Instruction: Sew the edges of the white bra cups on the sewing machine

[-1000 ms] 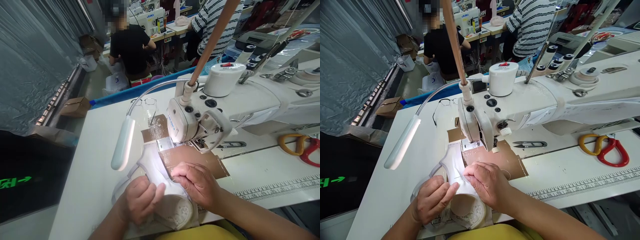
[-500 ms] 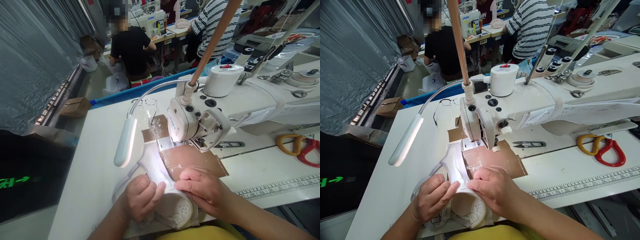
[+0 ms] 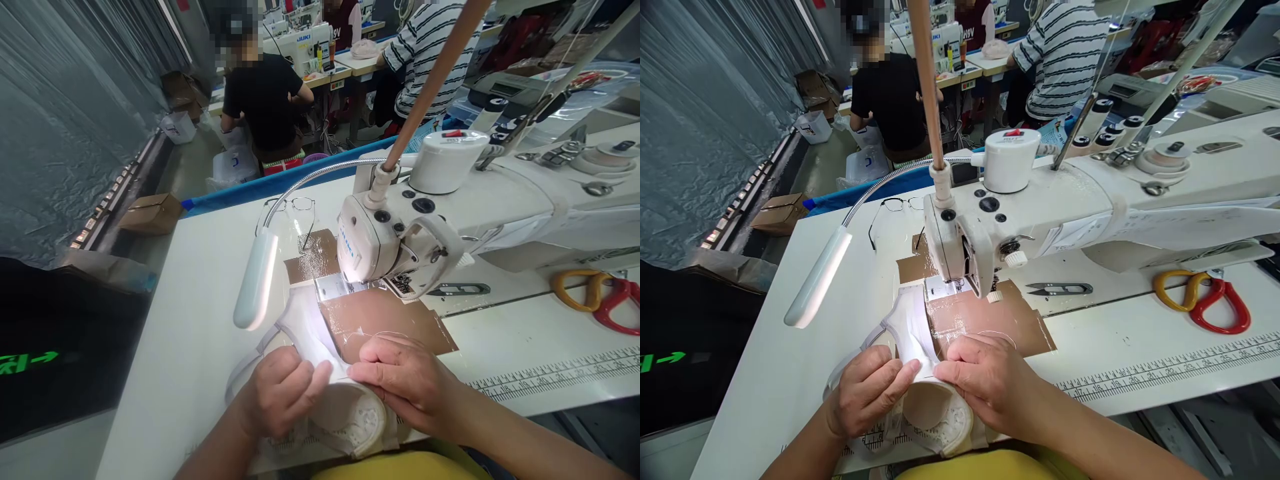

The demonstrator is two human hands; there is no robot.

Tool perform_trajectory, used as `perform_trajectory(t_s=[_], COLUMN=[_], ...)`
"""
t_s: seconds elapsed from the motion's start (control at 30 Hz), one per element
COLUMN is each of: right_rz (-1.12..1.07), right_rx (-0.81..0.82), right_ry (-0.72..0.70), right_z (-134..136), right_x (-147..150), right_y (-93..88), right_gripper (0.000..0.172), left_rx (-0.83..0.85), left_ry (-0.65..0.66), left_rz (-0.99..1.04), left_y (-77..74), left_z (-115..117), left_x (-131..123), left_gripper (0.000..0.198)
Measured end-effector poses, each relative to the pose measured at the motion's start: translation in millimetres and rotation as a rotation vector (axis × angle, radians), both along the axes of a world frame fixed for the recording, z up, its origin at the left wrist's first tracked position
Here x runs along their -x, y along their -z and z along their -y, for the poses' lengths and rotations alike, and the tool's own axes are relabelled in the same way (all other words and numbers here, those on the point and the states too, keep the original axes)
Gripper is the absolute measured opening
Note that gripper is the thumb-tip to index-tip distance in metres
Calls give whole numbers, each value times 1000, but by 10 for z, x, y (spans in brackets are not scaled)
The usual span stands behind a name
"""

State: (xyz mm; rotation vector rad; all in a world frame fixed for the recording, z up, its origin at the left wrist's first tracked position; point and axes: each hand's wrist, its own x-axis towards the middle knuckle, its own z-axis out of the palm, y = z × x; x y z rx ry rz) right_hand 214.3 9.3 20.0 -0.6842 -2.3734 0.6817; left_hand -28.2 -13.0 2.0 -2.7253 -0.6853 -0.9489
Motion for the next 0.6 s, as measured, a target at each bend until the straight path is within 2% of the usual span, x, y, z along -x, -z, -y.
perform_trajectory(t_s=[0.6], right_rz=[-8], right_rx=[-152], right_ry=[21], right_z=[-6], right_x=[7], right_y=[30], right_gripper=[20], left_rx=[20], left_ry=[-5], left_rz=[11], left_y=[-21], left_z=[-11], left_x=[1], left_gripper=[23])
